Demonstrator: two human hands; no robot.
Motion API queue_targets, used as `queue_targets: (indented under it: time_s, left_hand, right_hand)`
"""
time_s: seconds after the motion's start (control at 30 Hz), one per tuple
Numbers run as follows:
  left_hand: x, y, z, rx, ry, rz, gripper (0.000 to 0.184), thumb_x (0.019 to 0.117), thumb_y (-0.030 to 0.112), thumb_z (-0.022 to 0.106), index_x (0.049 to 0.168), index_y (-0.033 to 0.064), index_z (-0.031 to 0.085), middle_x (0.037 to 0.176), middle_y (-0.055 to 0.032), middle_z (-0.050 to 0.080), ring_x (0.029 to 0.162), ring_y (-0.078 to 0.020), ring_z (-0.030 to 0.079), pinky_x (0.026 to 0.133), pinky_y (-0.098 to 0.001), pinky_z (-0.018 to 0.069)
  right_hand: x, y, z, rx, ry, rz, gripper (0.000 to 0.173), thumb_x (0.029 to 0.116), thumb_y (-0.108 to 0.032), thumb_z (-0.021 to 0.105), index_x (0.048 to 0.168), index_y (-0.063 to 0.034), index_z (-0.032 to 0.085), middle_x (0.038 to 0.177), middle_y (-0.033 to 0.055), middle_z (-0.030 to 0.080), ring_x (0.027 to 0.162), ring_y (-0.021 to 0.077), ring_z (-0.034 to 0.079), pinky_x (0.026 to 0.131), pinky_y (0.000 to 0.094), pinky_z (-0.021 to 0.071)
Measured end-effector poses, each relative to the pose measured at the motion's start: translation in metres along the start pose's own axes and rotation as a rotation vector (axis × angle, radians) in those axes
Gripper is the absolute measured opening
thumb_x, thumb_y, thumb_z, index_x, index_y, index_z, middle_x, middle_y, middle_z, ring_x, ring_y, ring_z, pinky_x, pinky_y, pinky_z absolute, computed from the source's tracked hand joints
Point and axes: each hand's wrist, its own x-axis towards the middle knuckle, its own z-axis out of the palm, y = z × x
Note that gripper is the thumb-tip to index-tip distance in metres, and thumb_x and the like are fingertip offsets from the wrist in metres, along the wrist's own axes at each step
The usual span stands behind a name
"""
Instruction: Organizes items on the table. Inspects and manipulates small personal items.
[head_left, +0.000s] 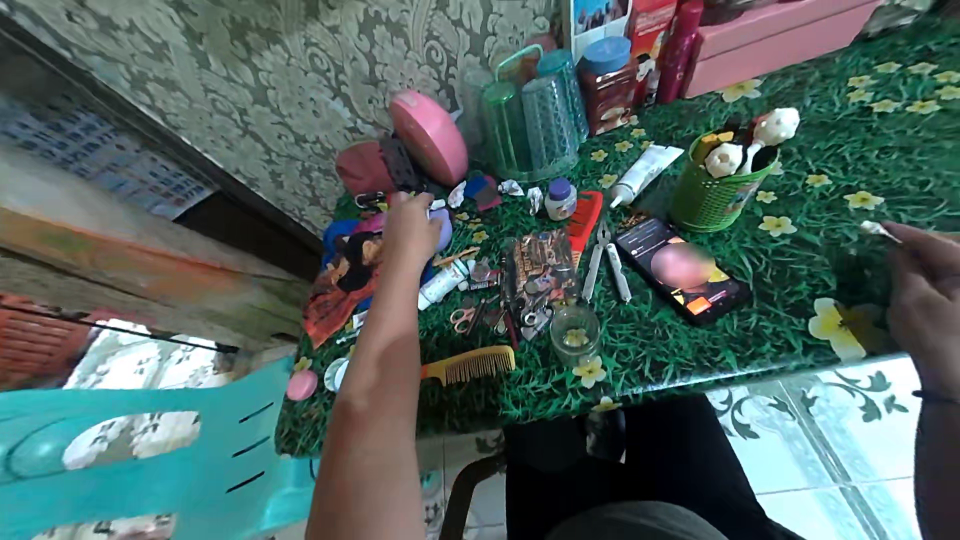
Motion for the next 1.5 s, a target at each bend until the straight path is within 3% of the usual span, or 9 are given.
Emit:
queue_targets:
  time_s: [0.23, 0.43, 0.67, 0.83, 0.97, 1.07, 1.2, 1.3, 1.5]
  left_hand:
    - [0.053, 0.0, 0.028, 0.274, -0.105, -0.09, 0.038, 0.1026, 0.026, 0.059, 0.136, 0.0094, 0.065, 0.145, -0.0333, 0.049, 0.13, -0.0578, 0.048, 0.096, -0.0789, 0.0407]
    - [0.05, 0.002, 0.025, 0.334, -0.132, -0.059, 0.034, 0.103, 0.023, 0.059, 0.126, -0.001, 0.067, 0.135, -0.0326, 0.057, 0.126, -0.0555, 0.053, 0.096, -0.0747, 0.0446]
    - [0.032, 0.003, 0.013, 0.302, 0.012, 0.043, 0.029, 0.0946, 0.01, 0.066, 0.115, -0.0102, 0.066, 0.127, -0.0351, 0.06, 0.115, -0.0569, 0.059, 0.089, -0.0757, 0.0477]
    - [0.003, 0.003, -0.017, -0.014, 0.295, 0.129, 0.034, 0.0967, 0.015, 0.062, 0.12, -0.0099, 0.066, 0.124, -0.034, 0.062, 0.117, -0.05, 0.061, 0.1, -0.0676, 0.0455]
    - [-0.062, 0.038, -0.045, -0.625, 0.378, 0.188, 0.03, 0.0959, 0.015, 0.066, 0.122, -0.0001, 0.065, 0.106, -0.0081, 0.071, 0.085, -0.0129, 0.072, 0.077, -0.0337, 0.0624]
    - [-0.138, 0.072, -0.053, -0.999, 0.169, 0.381, 0.021, 0.0998, 0.012, 0.063, 0.12, 0.0112, 0.065, 0.106, 0.0056, 0.072, 0.085, -0.0083, 0.071, 0.073, -0.0281, 0.0632]
    - [-0.218, 0.105, -0.024, -1.084, 0.0, 0.574, 0.02, 0.0957, 0.024, 0.073, 0.115, 0.0238, 0.073, 0.117, 0.007, 0.072, 0.082, -0.0082, 0.073, 0.064, -0.026, 0.0644]
    - [-0.253, 0.124, 0.007, -1.146, -0.083, 0.6, 0.017, 0.0942, 0.01, 0.072, 0.112, 0.0109, 0.075, 0.115, -0.0034, 0.074, 0.086, -0.011, 0.073, 0.069, -0.0264, 0.0639]
    - [-0.277, 0.134, 0.038, -1.249, -0.22, 0.524, 0.02, 0.0912, 0.001, 0.072, 0.111, -0.0026, 0.073, 0.117, -0.0138, 0.071, 0.091, -0.0162, 0.072, 0.073, -0.0288, 0.0638]
  right_hand:
    - [0.01, -0.023, 0.001, -0.19, -0.081, 0.052, 0.044, 0.1084, -0.029, 0.044, 0.147, -0.0135, 0.057, 0.148, 0.0237, 0.052, 0.14, 0.0501, 0.042, 0.11, 0.0721, 0.0322]
    - [0.009, -0.025, -0.001, -0.222, -0.113, 0.071, 0.057, 0.1021, -0.045, 0.054, 0.149, -0.0125, 0.053, 0.148, 0.0256, 0.05, 0.138, 0.0521, 0.041, 0.107, 0.0747, 0.0315]
    - [0.006, -0.033, -0.005, -0.202, -0.086, 0.066, 0.057, 0.0989, -0.044, 0.061, 0.144, -0.0097, 0.057, 0.145, 0.0249, 0.053, 0.135, 0.0515, 0.045, 0.106, 0.0734, 0.034]
    - [0.004, -0.036, -0.006, -0.121, -0.038, 0.08, 0.053, 0.0984, -0.04, 0.065, 0.138, -0.0068, 0.061, 0.143, 0.0254, 0.053, 0.134, 0.0501, 0.046, 0.106, 0.0719, 0.0355]
    - [-0.002, -0.031, -0.01, -0.016, 0.155, -0.055, 0.044, 0.1015, -0.036, 0.061, 0.131, -0.0037, 0.066, 0.144, 0.0235, 0.054, 0.141, 0.0439, 0.042, 0.117, 0.06, 0.0314]
    - [-0.021, -0.045, -0.014, 0.094, 0.298, -0.317, 0.031, 0.1031, -0.022, 0.058, 0.121, 0.0001, 0.069, 0.135, 0.0227, 0.06, 0.137, 0.0394, 0.047, 0.117, 0.0533, 0.0344]
    - [-0.075, -0.12, -0.012, 0.602, -0.049, -0.389, 0.034, 0.1042, -0.034, 0.058, 0.124, -0.0082, 0.067, 0.125, 0.0048, 0.066, 0.109, 0.0152, 0.066, 0.091, 0.0356, 0.0589]
    - [-0.117, -0.164, 0.006, 1.001, -0.483, -0.284, 0.057, 0.0982, -0.048, 0.066, 0.137, -0.0072, 0.061, 0.122, 0.0055, 0.071, 0.099, 0.0149, 0.071, 0.083, 0.0332, 0.0622]
    - [-0.154, -0.176, 0.022, 1.13, -0.66, -0.104, 0.018, 0.1053, -0.013, 0.058, 0.109, 0.0007, 0.068, 0.089, -0.0001, 0.073, 0.077, 0.0063, 0.07, 0.071, 0.0247, 0.0613]
